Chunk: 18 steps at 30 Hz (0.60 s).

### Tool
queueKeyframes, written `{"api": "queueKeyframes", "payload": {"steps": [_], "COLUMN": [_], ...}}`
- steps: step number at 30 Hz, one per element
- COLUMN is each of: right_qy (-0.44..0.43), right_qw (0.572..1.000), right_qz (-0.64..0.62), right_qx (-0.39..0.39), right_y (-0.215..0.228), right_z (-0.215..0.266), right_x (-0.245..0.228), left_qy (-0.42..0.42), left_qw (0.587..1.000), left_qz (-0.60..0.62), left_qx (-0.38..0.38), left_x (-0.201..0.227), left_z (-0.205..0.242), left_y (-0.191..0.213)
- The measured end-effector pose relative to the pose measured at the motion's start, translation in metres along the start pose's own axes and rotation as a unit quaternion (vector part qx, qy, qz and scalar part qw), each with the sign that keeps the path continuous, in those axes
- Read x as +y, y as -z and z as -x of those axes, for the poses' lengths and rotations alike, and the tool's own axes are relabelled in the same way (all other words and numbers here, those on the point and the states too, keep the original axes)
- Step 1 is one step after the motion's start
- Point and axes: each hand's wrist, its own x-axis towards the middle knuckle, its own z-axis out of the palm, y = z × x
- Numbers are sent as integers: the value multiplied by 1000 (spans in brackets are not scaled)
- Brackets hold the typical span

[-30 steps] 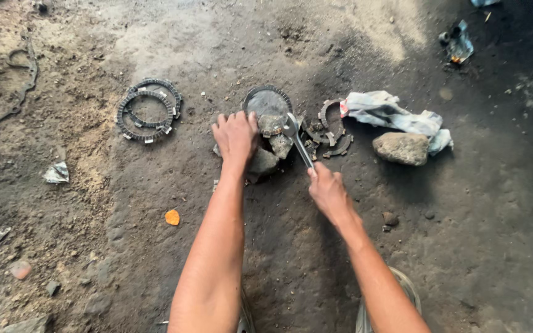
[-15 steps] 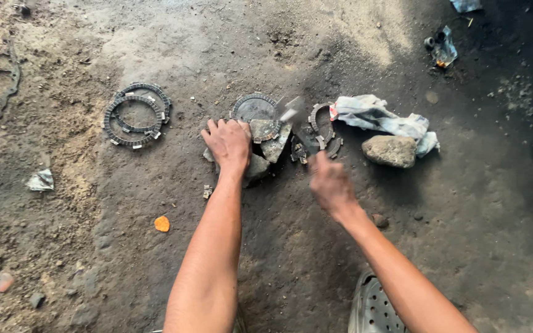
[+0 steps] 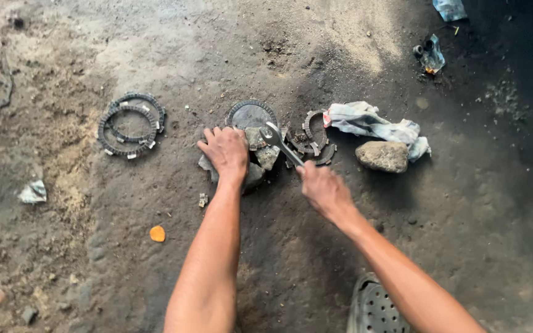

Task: The person uses a wrench to pry and disassemble a mechanical component on a dirt floor, handling various metal plates and gears.

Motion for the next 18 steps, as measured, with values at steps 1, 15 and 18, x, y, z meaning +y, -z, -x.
{"api": "queueKeyframes", "payload": {"steps": [1,15,18], "right_qy": [-23,-105,-41], "right_qw": [999,987,949], "right_qz": [3,-105,-279], "right_qx": [-41,-53,141], "right_y": [7,33,8], "right_z": [-1,-26,-9], "right_x": [4,-4,-7], "left_qy": [0,-8,1], "left_qw": [1000,1000,999], "left_qz": [-1,9,-2], "left_qx": [0,-11,-45], "left_x": [0,-4,-2], "left_z": [-2,0,-1], "left_y": [-2,-9,-6]}}
